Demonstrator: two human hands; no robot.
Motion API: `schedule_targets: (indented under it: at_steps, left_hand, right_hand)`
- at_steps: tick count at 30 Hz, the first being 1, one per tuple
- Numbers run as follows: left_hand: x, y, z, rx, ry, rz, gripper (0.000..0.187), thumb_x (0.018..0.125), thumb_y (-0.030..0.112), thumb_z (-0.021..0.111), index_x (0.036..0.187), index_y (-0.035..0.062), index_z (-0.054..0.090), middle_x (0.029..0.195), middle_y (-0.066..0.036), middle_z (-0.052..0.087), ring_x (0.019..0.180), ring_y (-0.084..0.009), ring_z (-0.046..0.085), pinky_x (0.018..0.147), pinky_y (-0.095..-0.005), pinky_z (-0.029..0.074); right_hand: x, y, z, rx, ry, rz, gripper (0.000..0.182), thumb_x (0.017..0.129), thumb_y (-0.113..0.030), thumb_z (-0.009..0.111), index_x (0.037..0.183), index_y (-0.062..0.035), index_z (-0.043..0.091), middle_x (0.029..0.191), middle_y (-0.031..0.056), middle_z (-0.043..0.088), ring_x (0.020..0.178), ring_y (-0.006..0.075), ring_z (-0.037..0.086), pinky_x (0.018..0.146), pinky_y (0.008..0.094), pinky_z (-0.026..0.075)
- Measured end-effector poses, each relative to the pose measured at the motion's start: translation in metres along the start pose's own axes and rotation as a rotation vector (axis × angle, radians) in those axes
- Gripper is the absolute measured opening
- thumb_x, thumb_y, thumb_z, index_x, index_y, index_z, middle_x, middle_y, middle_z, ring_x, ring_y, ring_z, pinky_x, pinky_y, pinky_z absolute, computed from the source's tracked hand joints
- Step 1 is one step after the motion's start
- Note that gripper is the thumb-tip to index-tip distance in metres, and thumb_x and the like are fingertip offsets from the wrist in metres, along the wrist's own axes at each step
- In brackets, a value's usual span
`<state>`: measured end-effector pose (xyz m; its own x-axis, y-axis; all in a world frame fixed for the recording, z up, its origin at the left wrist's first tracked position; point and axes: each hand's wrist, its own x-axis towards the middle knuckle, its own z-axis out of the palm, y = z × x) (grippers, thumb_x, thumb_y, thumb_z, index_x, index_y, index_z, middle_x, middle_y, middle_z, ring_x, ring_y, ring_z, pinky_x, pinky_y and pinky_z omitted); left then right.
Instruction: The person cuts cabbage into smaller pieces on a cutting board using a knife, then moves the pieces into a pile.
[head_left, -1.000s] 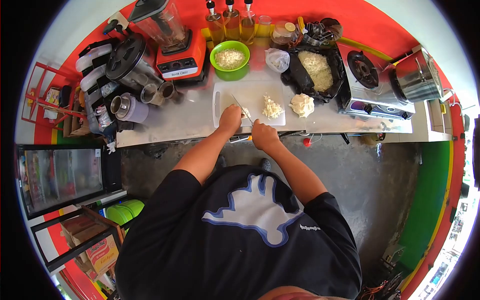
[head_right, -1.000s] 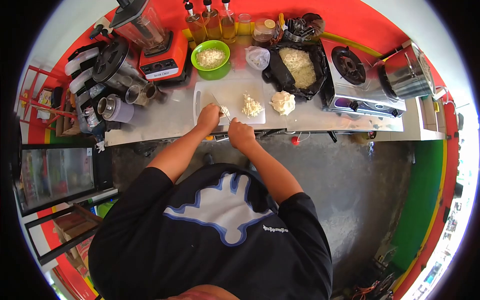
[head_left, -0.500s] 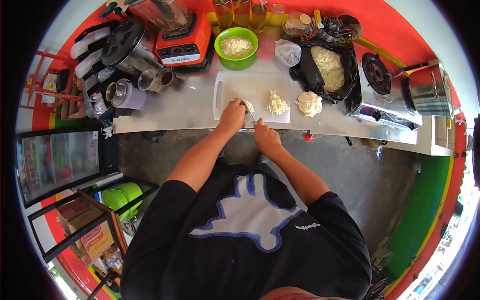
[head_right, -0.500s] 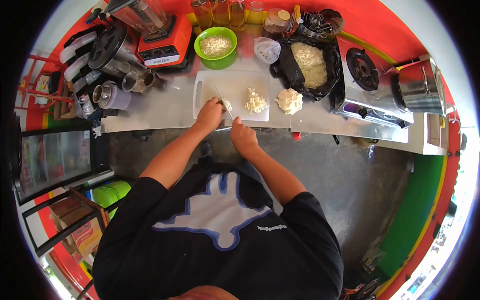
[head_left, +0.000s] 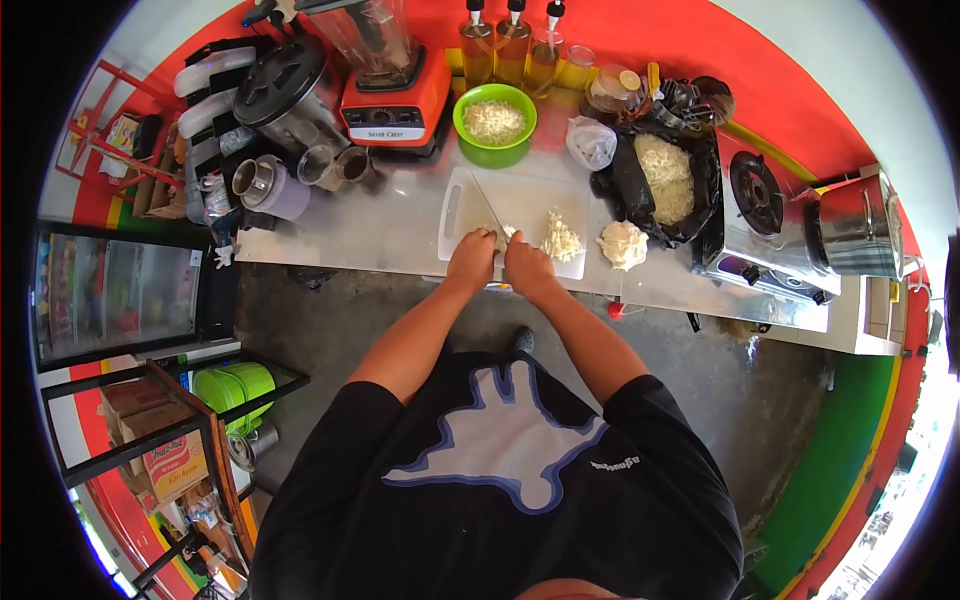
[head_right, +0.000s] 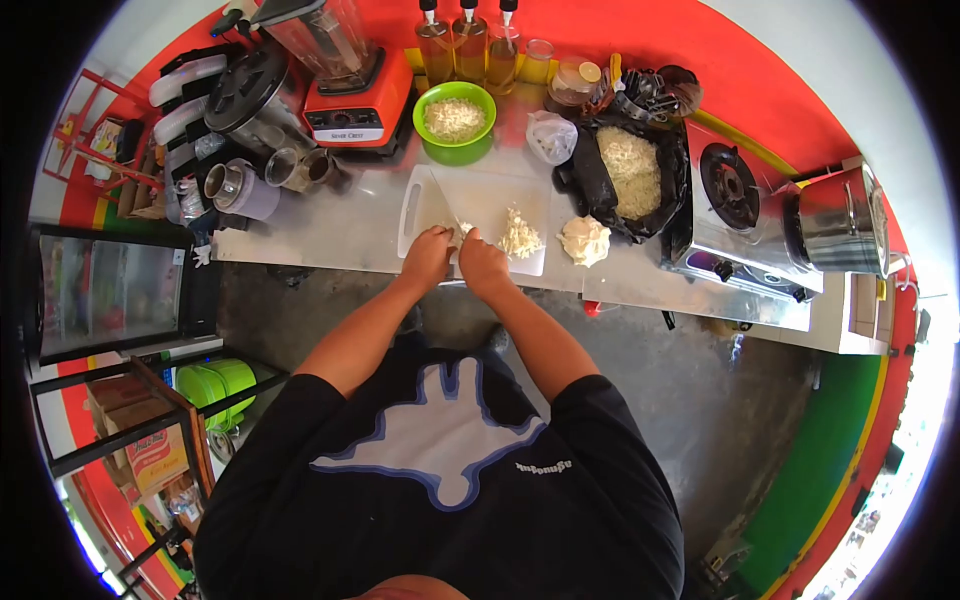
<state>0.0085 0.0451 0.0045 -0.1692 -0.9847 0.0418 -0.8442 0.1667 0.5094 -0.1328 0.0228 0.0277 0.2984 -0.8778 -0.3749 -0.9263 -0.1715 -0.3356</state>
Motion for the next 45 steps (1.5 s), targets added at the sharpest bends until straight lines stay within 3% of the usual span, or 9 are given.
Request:
schedule_targets:
  at_steps: [4, 7, 13, 16, 26, 29, 41, 43, 45]
  left_hand:
    - [-0.002, -0.004, 0.002, -0.034, 0.013, -0.034, 0.014, 0.085, 0.003, 0.067, 0.099, -0.001, 0.065, 0.099, -0.018, 0.066, 0.1, -0.0363, 0.065, 0.088, -0.0458, 0.053]
    - [-0.005, -0.003, -0.001, -0.022, -0.011, -0.077, 0.019, 0.085, 0.006, 0.068, 0.103, 0.001, 0.068, 0.104, -0.014, 0.067, 0.105, -0.0349, 0.063, 0.089, -0.0458, 0.052]
    - [-0.007, 0.005, -0.01, 0.048, 0.048, -0.089, 0.012, 0.085, 0.01, 0.07, 0.095, 0.0049, 0.072, 0.104, -0.007, 0.066, 0.109, -0.0273, 0.061, 0.088, -0.0421, 0.054]
    - [-0.007, 0.004, -0.007, 0.015, 0.063, -0.105, 0.012, 0.085, 0.012, 0.071, 0.095, 0.0052, 0.073, 0.103, -0.007, 0.065, 0.107, -0.0265, 0.061, 0.088, -0.0416, 0.054]
    - [0.007, 0.0, 0.0, 0.056, -0.025, -0.153, 0.011, 0.084, 0.013, 0.071, 0.091, 0.004, 0.074, 0.103, -0.01, 0.066, 0.105, -0.0296, 0.063, 0.088, -0.0432, 0.054]
    - [0.01, 0.002, 0.004, 0.099, -0.047, -0.15, 0.008, 0.083, 0.007, 0.068, 0.088, 0.0004, 0.071, 0.103, -0.015, 0.067, 0.103, -0.0332, 0.065, 0.087, -0.0447, 0.056]
    - [0.013, 0.01, -0.017, 0.101, -0.088, -0.151, 0.009, 0.083, 0.009, 0.07, 0.086, 0.0008, 0.073, 0.101, -0.016, 0.069, 0.1, -0.0335, 0.068, 0.085, -0.0435, 0.056]
    - [0.012, 0.005, -0.01, 0.114, -0.069, -0.141, 0.009, 0.083, 0.009, 0.069, 0.086, 0.0009, 0.073, 0.101, -0.015, 0.069, 0.1, -0.0331, 0.068, 0.085, -0.0435, 0.056]
    - [0.012, 0.0, -0.008, 0.129, -0.053, -0.134, 0.009, 0.083, 0.009, 0.069, 0.086, 0.001, 0.073, 0.101, -0.015, 0.07, 0.099, -0.0327, 0.068, 0.085, -0.0435, 0.057]
  right_hand:
    - [0.009, 0.002, -0.024, -0.092, -0.11, -0.063, 0.03, 0.092, -0.014, 0.059, 0.113, 0.0047, 0.048, 0.1, 0.028, 0.071, 0.096, 0.0424, 0.071, 0.08, 0.0478, 0.059]
    - [0.0, 0.003, -0.027, -0.046, -0.062, -0.066, 0.031, 0.091, -0.013, 0.06, 0.113, 0.0055, 0.048, 0.1, 0.0298, 0.07, 0.097, 0.0437, 0.07, 0.081, 0.0489, 0.058]
    - [-0.041, 0.006, -0.011, -0.02, -0.013, -0.05, 0.031, 0.099, -0.025, 0.053, 0.11, 0.0045, 0.047, 0.09, 0.0307, 0.069, 0.086, 0.0481, 0.07, 0.075, 0.0544, 0.057]
    - [-0.049, 0.009, -0.007, -0.08, -0.05, -0.033, 0.031, 0.092, -0.013, 0.059, 0.113, 0.0053, 0.047, 0.094, 0.0283, 0.071, 0.088, 0.0434, 0.072, 0.077, 0.0499, 0.059]
    - [-0.059, 0.015, 0.009, -0.088, -0.054, -0.035, 0.024, 0.097, -0.014, 0.051, 0.112, 0.004, 0.048, 0.089, 0.0265, 0.072, 0.084, 0.0422, 0.073, 0.072, 0.0488, 0.06]
    - [-0.064, 0.02, 0.018, -0.077, 0.0, -0.04, 0.029, 0.1, -0.024, 0.051, 0.109, 0.0031, 0.046, 0.082, 0.0271, 0.07, 0.078, 0.0454, 0.071, 0.068, 0.0543, 0.057]
    - [-0.054, 0.022, 0.005, -0.142, -0.095, -0.127, 0.026, 0.089, -0.005, 0.06, 0.107, 0.0029, 0.043, 0.087, 0.027, 0.071, 0.082, 0.0409, 0.073, 0.071, 0.0488, 0.059]
    - [-0.05, 0.02, 0.004, -0.168, -0.124, -0.073, 0.017, 0.096, -0.009, 0.049, 0.108, 0.0018, 0.046, 0.09, 0.0245, 0.072, 0.084, 0.0389, 0.074, 0.073, 0.0475, 0.059]
    - [-0.047, 0.018, 0.002, -0.178, -0.125, -0.09, 0.017, 0.096, -0.01, 0.049, 0.108, 0.0019, 0.046, 0.09, 0.0242, 0.072, 0.084, 0.0383, 0.074, 0.074, 0.0473, 0.059]
